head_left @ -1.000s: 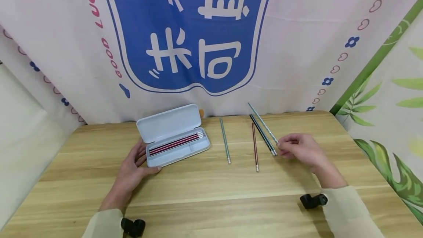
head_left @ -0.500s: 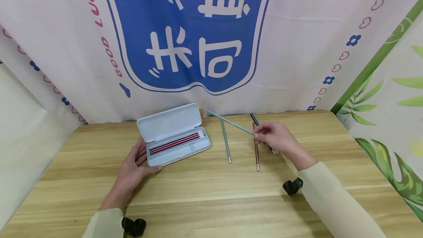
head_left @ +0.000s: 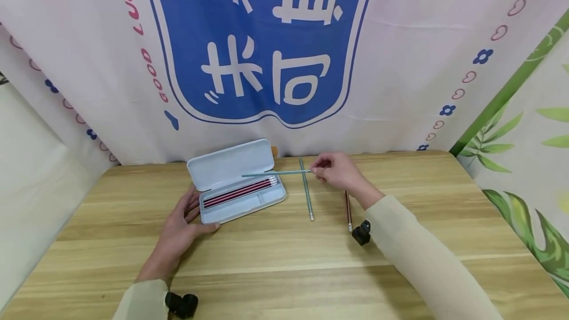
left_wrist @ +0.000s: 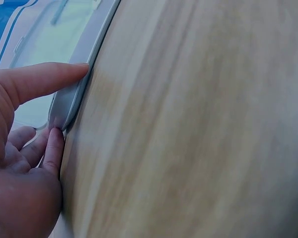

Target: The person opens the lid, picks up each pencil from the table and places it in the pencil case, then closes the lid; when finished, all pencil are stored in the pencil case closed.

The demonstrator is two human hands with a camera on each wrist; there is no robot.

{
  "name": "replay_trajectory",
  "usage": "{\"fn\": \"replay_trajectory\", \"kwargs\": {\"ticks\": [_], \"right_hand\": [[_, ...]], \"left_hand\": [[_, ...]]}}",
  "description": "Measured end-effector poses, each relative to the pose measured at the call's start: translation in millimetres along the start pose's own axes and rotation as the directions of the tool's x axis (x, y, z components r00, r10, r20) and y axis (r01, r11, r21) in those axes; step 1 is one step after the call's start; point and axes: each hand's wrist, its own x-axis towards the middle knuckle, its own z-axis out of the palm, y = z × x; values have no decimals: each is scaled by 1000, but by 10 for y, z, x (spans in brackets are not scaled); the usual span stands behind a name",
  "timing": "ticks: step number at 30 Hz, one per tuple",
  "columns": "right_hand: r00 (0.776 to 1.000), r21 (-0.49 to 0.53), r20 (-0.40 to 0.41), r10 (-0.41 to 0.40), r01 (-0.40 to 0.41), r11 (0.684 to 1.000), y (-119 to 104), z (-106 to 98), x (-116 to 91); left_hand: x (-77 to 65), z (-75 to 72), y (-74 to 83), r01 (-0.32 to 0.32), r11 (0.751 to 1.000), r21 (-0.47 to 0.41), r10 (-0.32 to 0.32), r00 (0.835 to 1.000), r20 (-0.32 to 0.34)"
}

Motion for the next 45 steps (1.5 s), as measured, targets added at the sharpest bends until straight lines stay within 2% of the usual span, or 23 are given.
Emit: {"fn": "replay_trajectory", "kwargs": {"ticks": [4,13,20,34,45], "right_hand": [[1000,-62,-4,-28,28,998,-65,94,91],[1000,-89,5,-22,22,996,-125,182,165],[995,-203,24,-93,96,974,-191,278,299],[990,-161,34,-137,141,977,-224,723,542],[989,-129,7,-147,147,981,-255,855,596]], "left_hand": [[-20,-2,1,-7,1000,-1,7,1000,-8],[-18,-4,-7,-11,1000,-17,11,1000,-7],[-11,-15,-15,-6,1000,-20,6,1000,-9],[-46,6,19,24,1000,-19,-24,1000,-17],[-29,7,-3,12,1000,-19,-12,1000,-23]]}}
